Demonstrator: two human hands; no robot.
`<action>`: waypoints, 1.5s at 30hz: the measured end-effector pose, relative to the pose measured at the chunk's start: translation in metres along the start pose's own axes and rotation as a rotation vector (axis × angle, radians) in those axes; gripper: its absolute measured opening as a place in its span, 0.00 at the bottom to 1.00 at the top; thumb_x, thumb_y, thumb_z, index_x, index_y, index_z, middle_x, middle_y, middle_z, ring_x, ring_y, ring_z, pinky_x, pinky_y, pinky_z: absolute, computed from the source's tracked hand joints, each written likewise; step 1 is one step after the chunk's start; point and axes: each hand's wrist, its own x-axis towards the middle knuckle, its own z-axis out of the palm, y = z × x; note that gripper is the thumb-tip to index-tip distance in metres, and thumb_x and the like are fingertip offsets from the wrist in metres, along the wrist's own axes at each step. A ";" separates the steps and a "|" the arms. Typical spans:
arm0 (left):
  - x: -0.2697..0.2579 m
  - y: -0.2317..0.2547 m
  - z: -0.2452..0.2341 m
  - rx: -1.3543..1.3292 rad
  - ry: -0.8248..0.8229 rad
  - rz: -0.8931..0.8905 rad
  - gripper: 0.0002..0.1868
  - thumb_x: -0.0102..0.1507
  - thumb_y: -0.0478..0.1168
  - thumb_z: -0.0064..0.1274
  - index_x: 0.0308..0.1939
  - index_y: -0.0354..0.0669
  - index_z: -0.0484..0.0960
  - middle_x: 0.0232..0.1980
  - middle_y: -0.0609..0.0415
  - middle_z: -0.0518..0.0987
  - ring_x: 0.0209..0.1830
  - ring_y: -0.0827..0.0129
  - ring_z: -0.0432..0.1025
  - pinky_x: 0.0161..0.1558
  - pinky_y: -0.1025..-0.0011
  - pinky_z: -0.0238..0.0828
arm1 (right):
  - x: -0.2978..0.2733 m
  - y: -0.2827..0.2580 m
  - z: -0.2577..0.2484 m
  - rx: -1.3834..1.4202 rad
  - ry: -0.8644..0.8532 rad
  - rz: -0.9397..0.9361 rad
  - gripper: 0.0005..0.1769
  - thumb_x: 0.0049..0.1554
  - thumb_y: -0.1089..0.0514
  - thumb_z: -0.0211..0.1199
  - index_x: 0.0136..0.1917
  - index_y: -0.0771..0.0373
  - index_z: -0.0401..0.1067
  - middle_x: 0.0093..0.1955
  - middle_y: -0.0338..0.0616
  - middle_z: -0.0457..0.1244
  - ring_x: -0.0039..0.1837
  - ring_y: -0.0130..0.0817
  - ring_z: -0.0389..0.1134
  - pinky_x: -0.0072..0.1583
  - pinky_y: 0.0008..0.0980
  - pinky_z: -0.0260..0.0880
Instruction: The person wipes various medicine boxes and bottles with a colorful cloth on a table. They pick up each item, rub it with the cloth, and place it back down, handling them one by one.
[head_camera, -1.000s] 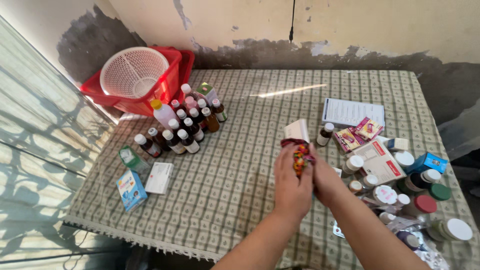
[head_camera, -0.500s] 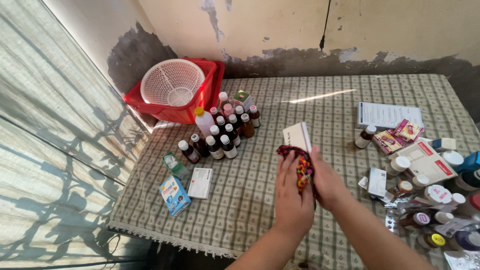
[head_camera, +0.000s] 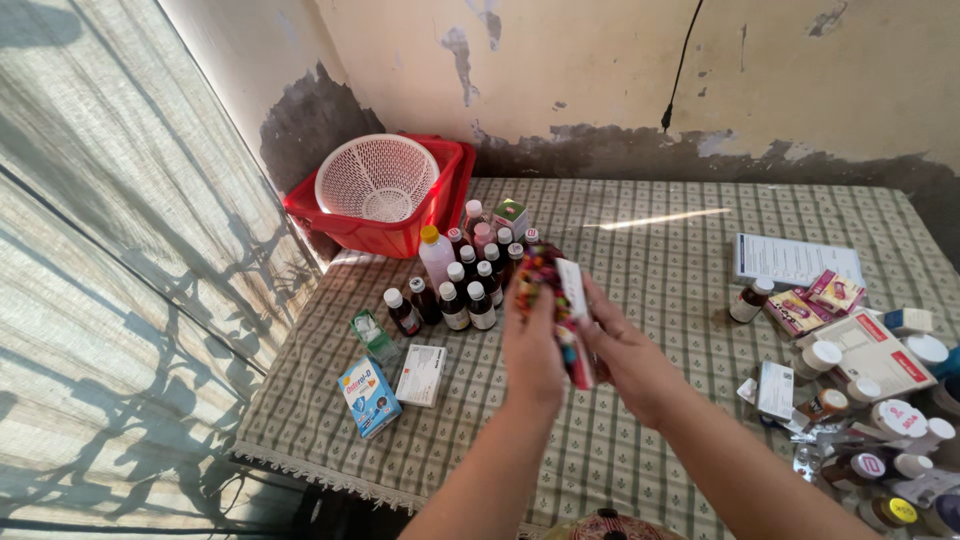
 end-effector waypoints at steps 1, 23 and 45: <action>-0.010 -0.003 0.008 0.019 -0.024 -0.043 0.23 0.69 0.34 0.44 0.69 0.43 0.66 0.62 0.45 0.76 0.59 0.62 0.73 0.60 0.67 0.71 | 0.006 0.003 -0.002 0.169 0.046 0.017 0.36 0.60 0.42 0.51 0.80 0.47 0.51 0.73 0.38 0.60 0.66 0.36 0.65 0.63 0.41 0.71; -0.040 -0.005 0.048 0.780 -0.105 0.564 0.26 0.67 0.34 0.46 0.70 0.33 0.67 0.78 0.38 0.64 0.79 0.47 0.61 0.76 0.58 0.55 | -0.001 -0.010 -0.018 0.580 -0.048 0.010 0.32 0.63 0.35 0.46 0.69 0.58 0.65 0.61 0.46 0.67 0.59 0.39 0.70 0.57 0.41 0.74; -0.048 -0.034 0.028 0.744 -0.174 0.467 0.24 0.68 0.31 0.52 0.69 0.33 0.72 0.76 0.42 0.68 0.74 0.59 0.65 0.71 0.64 0.61 | 0.029 -0.015 -0.049 0.382 0.122 -0.154 0.23 0.62 0.59 0.54 0.70 0.50 0.64 0.58 0.39 0.68 0.51 0.31 0.72 0.44 0.34 0.73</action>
